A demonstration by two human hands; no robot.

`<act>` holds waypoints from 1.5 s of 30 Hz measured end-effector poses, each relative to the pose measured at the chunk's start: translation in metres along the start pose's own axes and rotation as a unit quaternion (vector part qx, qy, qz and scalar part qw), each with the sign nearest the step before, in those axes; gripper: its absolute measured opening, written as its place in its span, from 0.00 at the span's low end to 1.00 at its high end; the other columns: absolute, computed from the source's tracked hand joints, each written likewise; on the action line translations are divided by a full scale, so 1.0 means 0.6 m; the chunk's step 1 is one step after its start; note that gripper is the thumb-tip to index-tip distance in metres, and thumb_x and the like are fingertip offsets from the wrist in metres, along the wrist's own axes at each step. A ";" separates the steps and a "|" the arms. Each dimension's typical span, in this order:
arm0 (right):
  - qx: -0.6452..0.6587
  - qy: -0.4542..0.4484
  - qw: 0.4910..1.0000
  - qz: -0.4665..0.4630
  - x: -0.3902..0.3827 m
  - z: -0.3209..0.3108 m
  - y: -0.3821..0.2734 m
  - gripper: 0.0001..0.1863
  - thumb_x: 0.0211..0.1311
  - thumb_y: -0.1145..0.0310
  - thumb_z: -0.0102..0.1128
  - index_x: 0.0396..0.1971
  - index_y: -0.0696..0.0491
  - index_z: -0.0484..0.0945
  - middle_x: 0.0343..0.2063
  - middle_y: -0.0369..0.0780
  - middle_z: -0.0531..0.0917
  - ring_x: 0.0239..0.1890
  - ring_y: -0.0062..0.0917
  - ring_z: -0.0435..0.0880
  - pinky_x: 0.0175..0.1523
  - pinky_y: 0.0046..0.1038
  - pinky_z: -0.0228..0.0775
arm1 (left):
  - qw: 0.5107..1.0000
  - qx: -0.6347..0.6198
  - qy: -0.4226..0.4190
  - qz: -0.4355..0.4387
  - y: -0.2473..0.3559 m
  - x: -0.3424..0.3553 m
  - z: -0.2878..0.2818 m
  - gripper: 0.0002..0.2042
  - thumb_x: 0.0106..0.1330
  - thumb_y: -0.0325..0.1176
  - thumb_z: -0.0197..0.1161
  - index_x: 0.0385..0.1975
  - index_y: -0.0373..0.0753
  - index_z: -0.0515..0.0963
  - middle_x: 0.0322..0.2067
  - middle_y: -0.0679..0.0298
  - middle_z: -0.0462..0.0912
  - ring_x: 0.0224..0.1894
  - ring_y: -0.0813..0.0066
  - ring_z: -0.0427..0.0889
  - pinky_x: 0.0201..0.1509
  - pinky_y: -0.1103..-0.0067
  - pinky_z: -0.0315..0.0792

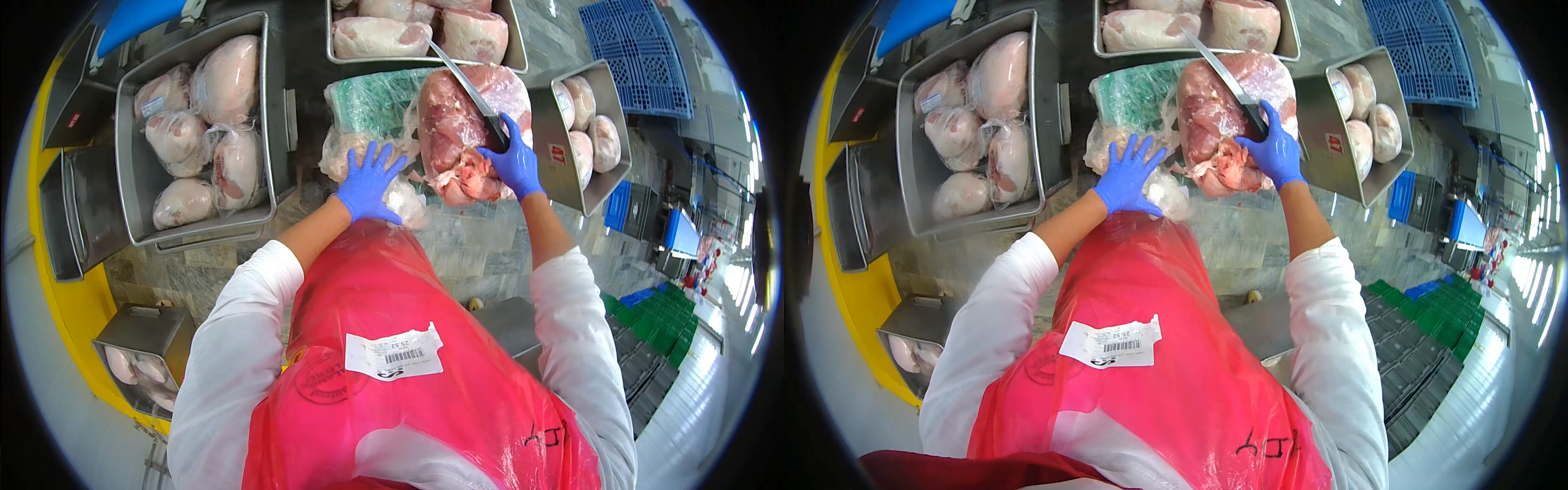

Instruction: The person removes a large piece of meat from a plastic bag, places it on a cutting board, and uses a knife to trim fat and connective tissue. The trimmed pieces are placed into a nearby metal bin while the main cut remains on the board.

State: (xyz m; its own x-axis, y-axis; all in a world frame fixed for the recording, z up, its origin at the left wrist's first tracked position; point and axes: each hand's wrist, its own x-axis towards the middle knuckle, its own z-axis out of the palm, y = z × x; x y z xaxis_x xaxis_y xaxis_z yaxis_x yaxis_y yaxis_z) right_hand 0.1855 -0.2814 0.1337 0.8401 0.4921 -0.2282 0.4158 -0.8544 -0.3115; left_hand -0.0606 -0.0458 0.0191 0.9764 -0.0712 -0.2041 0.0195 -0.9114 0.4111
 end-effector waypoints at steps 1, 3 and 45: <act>0.002 -0.005 1.000 0.006 0.005 -0.006 -0.014 0.53 0.52 0.44 0.81 0.76 0.38 0.61 0.59 0.50 0.85 0.56 0.52 0.86 0.59 0.46 0.78 | 1.000 0.005 -0.021 -0.001 -0.008 0.000 -0.003 0.69 0.38 0.74 0.76 0.83 0.55 0.47 0.82 0.48 0.44 0.81 0.31 0.42 0.72 0.25 0.43; 0.003 -0.012 1.000 0.016 0.002 -0.009 -0.019 0.53 0.51 0.45 0.81 0.75 0.38 0.62 0.58 0.50 0.85 0.55 0.52 0.87 0.58 0.47 0.78 | 0.998 0.047 -0.050 -0.014 0.005 0.009 -0.001 0.65 0.41 0.74 0.76 0.82 0.57 0.51 0.81 0.48 0.47 0.81 0.32 0.45 0.71 0.25 0.45; 0.020 -0.001 1.000 -0.002 0.003 -0.020 -0.028 0.51 0.48 0.45 0.82 0.73 0.38 0.67 0.55 0.49 0.87 0.52 0.50 0.87 0.58 0.45 0.78 | 0.846 -0.333 0.312 -0.276 -0.059 0.045 0.116 0.33 0.59 0.48 0.75 0.65 0.42 0.79 0.77 0.38 0.54 0.78 0.38 0.56 0.79 0.55 0.56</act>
State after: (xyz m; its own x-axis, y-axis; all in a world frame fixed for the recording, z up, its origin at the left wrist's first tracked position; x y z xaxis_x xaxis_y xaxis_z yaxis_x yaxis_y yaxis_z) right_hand 0.1845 -0.2683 0.1497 0.8376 0.4956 -0.2298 0.4045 -0.8454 -0.3488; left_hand -0.0497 -0.0439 -0.0626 0.6987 0.7077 -0.1052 0.4239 -0.2910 0.8577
